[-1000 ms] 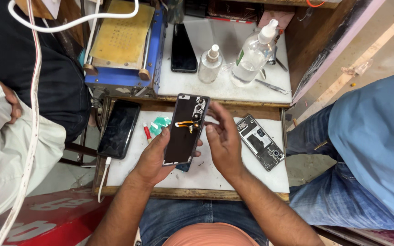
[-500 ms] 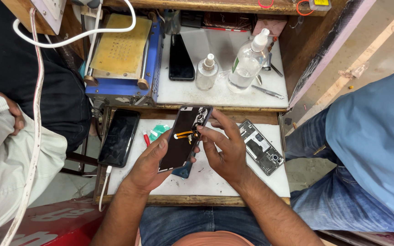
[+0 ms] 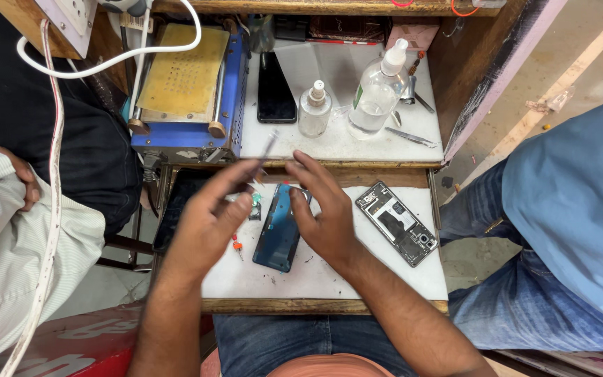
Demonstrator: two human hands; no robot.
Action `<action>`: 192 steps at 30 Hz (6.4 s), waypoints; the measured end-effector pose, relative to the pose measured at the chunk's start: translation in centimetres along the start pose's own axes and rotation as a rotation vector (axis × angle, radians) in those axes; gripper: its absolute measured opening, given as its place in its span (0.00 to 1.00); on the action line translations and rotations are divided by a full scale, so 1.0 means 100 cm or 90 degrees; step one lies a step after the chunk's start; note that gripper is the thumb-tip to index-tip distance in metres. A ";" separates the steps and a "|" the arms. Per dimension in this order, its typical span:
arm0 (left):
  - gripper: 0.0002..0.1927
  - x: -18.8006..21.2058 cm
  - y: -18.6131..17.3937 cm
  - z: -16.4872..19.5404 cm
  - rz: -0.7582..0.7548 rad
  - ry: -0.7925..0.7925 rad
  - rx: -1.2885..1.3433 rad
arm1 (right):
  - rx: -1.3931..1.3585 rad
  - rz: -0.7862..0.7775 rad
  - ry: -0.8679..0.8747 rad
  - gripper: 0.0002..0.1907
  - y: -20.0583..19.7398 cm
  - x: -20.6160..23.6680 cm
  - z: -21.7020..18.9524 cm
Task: The person disassembles a smartphone, removes the back cover and internal components, and uses a heat press to separate the screen. They then reassemble the phone by reconnecting internal cables and replacing the back cover.
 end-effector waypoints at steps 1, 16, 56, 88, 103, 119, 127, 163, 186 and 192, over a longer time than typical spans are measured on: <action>0.31 -0.002 -0.005 0.010 0.029 0.012 -0.056 | -0.046 -0.010 0.041 0.20 0.005 -0.002 0.001; 0.17 -0.027 -0.070 -0.002 0.065 -0.081 0.227 | -0.597 -0.078 0.351 0.29 0.093 -0.075 0.018; 0.20 -0.181 -0.136 0.062 0.039 0.118 -0.968 | 0.313 -0.282 -0.178 0.31 0.142 -0.255 -0.024; 0.17 -0.182 -0.104 -0.015 -0.003 0.160 -1.071 | 0.308 -0.315 0.054 0.21 0.024 0.053 0.045; 0.16 -0.186 -0.125 -0.039 -0.001 0.274 -1.050 | 0.415 -0.241 0.183 0.30 -0.011 0.031 0.107; 0.15 -0.182 -0.110 -0.093 0.006 0.264 -1.110 | 0.363 -0.455 0.308 0.39 -0.082 0.024 0.169; 0.16 -0.191 -0.126 -0.074 0.024 0.311 -1.083 | 0.478 -0.420 0.176 0.40 -0.017 0.029 0.153; 0.09 -0.234 -0.177 -0.100 0.001 0.192 -1.120 | 0.549 -0.372 0.232 0.24 0.070 -0.005 0.179; 0.12 -0.233 -0.173 -0.097 0.030 0.312 -1.155 | 0.561 -0.390 0.215 0.25 0.063 -0.012 0.174; 0.15 -0.228 -0.162 -0.094 0.020 0.302 -1.144 | 0.578 -0.404 0.220 0.24 0.061 -0.003 0.177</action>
Point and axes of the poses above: each hand's wrist, its own x-axis away from the middle knuckle, its own y-axis out of the palm, z = x × y, the point moved 3 cm from there along -x, towards the middle knuckle, and after that the axes turned 4 degrees about y, right-handed, at the moved point
